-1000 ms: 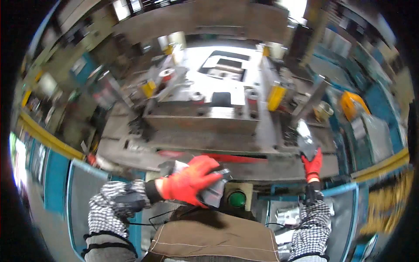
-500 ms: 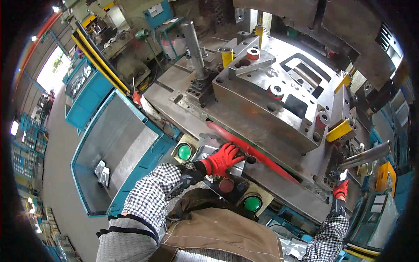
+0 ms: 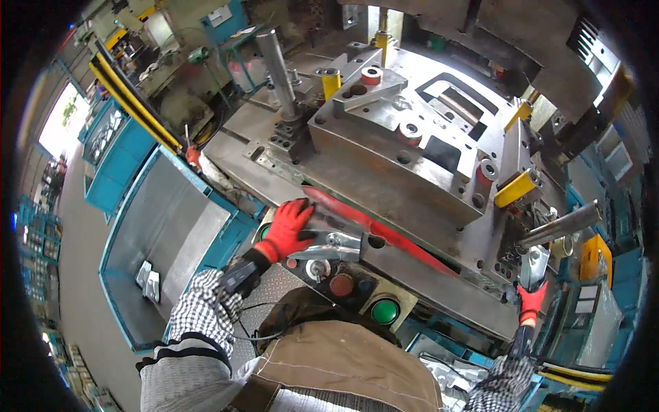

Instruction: Operating an industrial press machine to shape metal components.

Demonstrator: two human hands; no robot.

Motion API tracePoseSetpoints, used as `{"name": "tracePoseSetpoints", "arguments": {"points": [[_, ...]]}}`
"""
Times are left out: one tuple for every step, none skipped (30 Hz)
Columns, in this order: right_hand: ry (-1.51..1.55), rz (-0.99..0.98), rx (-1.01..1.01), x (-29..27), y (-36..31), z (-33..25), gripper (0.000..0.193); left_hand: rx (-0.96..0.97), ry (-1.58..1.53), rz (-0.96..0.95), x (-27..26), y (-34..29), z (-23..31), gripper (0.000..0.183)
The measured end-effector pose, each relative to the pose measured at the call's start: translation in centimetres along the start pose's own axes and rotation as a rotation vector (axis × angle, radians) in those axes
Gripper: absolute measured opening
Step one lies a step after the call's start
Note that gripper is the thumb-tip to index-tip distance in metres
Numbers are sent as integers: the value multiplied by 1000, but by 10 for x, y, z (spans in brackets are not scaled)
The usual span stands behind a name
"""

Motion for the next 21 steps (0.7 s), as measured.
{"name": "tracePoseSetpoints", "arguments": {"points": [[123, 35, -71, -9, -19, 9, 122, -127, -67, -10, 1, -10, -14, 98], [325, -7, -85, -13, -41, 22, 117, -177, -144, 72, -1, -19, -25, 97], [496, -92, -53, -16, -66, 36, 112, -254, -215, 72, 6, -32, -35, 95], [592, -180, -2, -18, -97, 45, 107, -355, -321, 78, 18, -44, -47, 94], [626, -278, 28, -23, -126, 48, 102, -427, -416, 48, 34, -54, -56, 93], [615, -410, 20, -28, -153, 41, 98, -511, -405, -1, 50, -65, -64, 91], [600, -468, 52, -32, -188, 31, 103, -531, -320, -30, 64, -70, -68, 90], [577, -555, 46, -34, -213, 10, 108, -514, -254, -5, 73, -73, -70, 88], [643, -640, -21, -39, -237, -22, 113, -481, -240, 66, 77, -76, -70, 87], [655, -704, -84, -42, -253, -59, 119, -548, -257, 42, 88, -78, -76, 85], [677, -755, -126, -47, -264, -99, 124, -495, -255, 87, 89, -76, -74, 84], [763, -816, -145, -50, -267, -141, 130, -528, -230, 57, 93, -77, -76, 83], [750, -859, -153, -53, -269, -183, 135, -549, -245, 32, 96, -77, -77, 82], [706, -876, -233, -58, -261, -229, 136, -491, -210, 68, 92, -75, -72, 82], [659, -886, -316, -63, -254, -273, 137, -481, -256, 55, 93, -73, -71, 81], [712, -865, -457, -71, -241, -321, 136, -514, -287, 16, 95, -73, -73, 81], [623, -815, -536, -75, -227, -360, 136, -499, -269, 44, 92, -72, -70, 82], [562, -743, -653, -81, -209, -400, 133, -497, -265, 36, 93, -71, -69, 82], [500, -659, -763, -86, -190, -437, 131, -461, -304, 72, 92, -71, -67, 82], [420, -548, -917, -91, -169, -473, 129, -510, -310, 20, 98, -71, -70, 81], [390, -536, -928, -87, -143, -501, 126, -447, -275, 96, 93, -70, -65, 81]]}}
Point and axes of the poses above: each hand's wrist, its own y-axis towards the middle knuckle, its own x-axis out of the palm, z = x × y, the point moved 7 cm from there along y, towards the middle knuckle, and after that the axes turned 9 degrees about -z, right-handed, at the moved point
